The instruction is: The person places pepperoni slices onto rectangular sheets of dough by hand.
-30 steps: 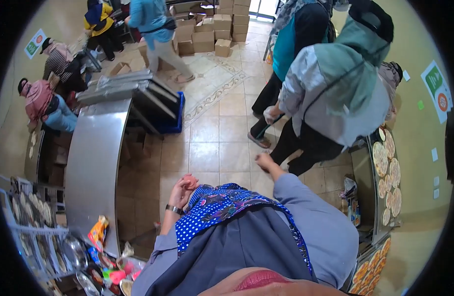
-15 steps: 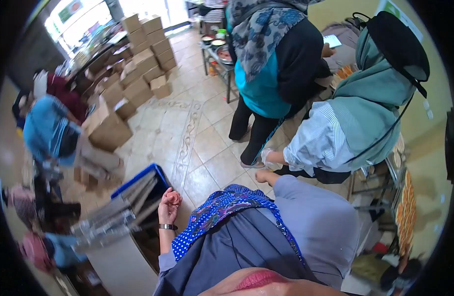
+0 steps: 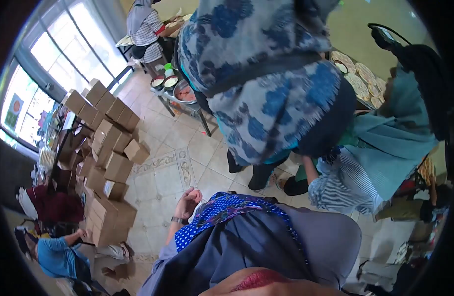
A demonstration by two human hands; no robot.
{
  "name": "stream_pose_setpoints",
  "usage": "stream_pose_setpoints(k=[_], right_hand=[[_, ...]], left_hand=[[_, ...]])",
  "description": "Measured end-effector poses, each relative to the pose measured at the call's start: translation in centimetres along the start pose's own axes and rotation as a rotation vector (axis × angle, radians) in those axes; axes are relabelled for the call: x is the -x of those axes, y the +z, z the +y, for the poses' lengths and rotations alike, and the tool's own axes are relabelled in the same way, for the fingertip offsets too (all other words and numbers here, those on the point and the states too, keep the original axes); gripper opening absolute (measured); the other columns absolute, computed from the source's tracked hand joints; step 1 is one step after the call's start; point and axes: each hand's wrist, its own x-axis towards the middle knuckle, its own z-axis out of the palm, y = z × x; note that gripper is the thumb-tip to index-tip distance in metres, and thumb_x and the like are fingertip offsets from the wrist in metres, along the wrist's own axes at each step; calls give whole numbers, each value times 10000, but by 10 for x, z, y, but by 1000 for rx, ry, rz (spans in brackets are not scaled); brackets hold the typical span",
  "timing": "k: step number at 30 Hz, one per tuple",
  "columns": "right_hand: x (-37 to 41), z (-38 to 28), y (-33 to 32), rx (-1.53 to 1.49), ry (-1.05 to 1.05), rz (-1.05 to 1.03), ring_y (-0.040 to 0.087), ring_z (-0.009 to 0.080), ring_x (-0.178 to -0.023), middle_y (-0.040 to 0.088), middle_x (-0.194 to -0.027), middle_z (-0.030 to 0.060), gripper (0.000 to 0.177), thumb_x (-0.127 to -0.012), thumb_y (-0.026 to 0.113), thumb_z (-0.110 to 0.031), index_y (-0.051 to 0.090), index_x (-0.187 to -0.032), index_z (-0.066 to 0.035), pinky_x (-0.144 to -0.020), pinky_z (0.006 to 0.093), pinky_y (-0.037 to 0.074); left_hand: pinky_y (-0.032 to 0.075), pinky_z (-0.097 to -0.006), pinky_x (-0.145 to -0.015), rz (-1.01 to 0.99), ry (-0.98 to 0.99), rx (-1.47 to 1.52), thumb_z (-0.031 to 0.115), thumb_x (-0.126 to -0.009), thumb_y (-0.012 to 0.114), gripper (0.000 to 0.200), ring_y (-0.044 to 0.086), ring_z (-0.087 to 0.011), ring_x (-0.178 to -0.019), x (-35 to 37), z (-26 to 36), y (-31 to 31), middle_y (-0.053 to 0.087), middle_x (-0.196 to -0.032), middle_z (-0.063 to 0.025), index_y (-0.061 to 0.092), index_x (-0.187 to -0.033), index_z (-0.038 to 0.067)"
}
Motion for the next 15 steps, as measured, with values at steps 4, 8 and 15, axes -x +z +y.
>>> stream_pose_setpoints(k=[4,8,15], right_hand=[[-9,-12,-10,-166,149,74,650,305,-783,675,-852,161,235,-774,547,-253,700,-789,-75,-713,415,501],[-68,-34,-34,-263,227,118,652,305,-795,678,-872,162,233,-775,540,-244,702,-786,-77,-721,414,499],[-119,-126,-43,-322,371,121,652,300,-795,679,-874,159,226,-777,544,-243,702,-785,-82,-722,409,498]], left_hand=[[489,-372,-903,-108,-98,-41,34,-846,599,418,619,-234,-930,-68,70,44,606,-976,-86,406,-1214,-13],[533,-326,-814,-129,-41,-88,-13,-862,506,351,625,-213,-938,-178,113,41,603,-979,-89,418,-1201,-21],[466,-219,-633,-397,-161,-195,33,-818,447,139,591,-149,-728,-362,200,38,596,-785,-52,579,-860,25]])
